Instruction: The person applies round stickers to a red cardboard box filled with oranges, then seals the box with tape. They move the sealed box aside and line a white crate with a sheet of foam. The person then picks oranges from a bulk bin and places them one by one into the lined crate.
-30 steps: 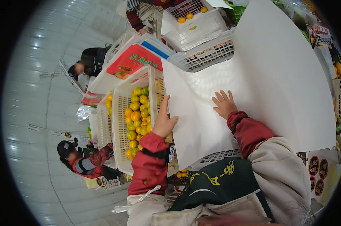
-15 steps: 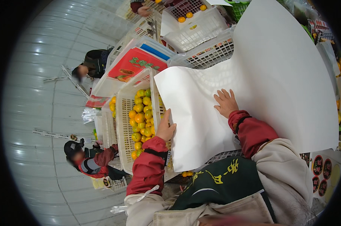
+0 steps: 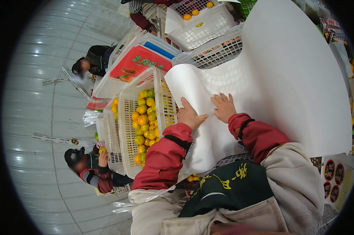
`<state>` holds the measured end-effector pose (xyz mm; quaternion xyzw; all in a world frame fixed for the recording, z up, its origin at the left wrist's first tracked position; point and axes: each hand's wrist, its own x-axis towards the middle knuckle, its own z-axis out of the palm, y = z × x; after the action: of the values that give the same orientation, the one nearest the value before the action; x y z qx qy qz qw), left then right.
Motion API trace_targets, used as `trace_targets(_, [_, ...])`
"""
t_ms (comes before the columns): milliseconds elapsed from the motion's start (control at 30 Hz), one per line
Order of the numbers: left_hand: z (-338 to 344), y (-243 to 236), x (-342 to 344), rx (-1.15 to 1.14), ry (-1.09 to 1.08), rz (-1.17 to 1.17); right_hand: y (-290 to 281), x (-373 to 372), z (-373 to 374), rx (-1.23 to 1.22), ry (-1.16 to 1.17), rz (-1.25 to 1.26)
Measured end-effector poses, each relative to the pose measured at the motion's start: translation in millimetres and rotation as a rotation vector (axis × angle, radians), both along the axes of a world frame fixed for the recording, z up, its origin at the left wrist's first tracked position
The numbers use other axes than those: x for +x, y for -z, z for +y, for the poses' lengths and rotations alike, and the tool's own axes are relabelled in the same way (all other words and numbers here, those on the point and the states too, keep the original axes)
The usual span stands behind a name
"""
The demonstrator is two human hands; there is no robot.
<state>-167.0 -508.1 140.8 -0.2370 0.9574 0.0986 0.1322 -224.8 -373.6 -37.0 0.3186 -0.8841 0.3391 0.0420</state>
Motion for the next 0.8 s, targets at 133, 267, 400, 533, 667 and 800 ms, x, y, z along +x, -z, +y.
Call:
trace_targets(133, [-16, 5, 6, 0.607, -0.078, 0.277, -7, 8, -14, -0.054, -0.015, -0.023])
trace_targets(267, [-41, 4, 26, 1.269, -0.357, 0.362, -6, 6, -9, -0.067, -0.02, 0.003])
trace_targets(400, [-42, 17, 33, 1.166, -0.402, 0.352, 1, 5, -2, -0.031, 0.011, 0.059])
trace_targets(533, [-40, 23, 23, 0.862, -0.377, 0.283, 7, 8, -13, 0.023, 0.007, 0.051])
trace_targets(667, [-37, 18, 25, 1.167, -0.547, 0.28, 7, 15, -36, 0.068, -0.005, 0.053])
trace_targets(800, [-28, 15, 47, 1.163, -0.407, 0.218, 9, 20, -46, 0.053, 0.021, 0.054])
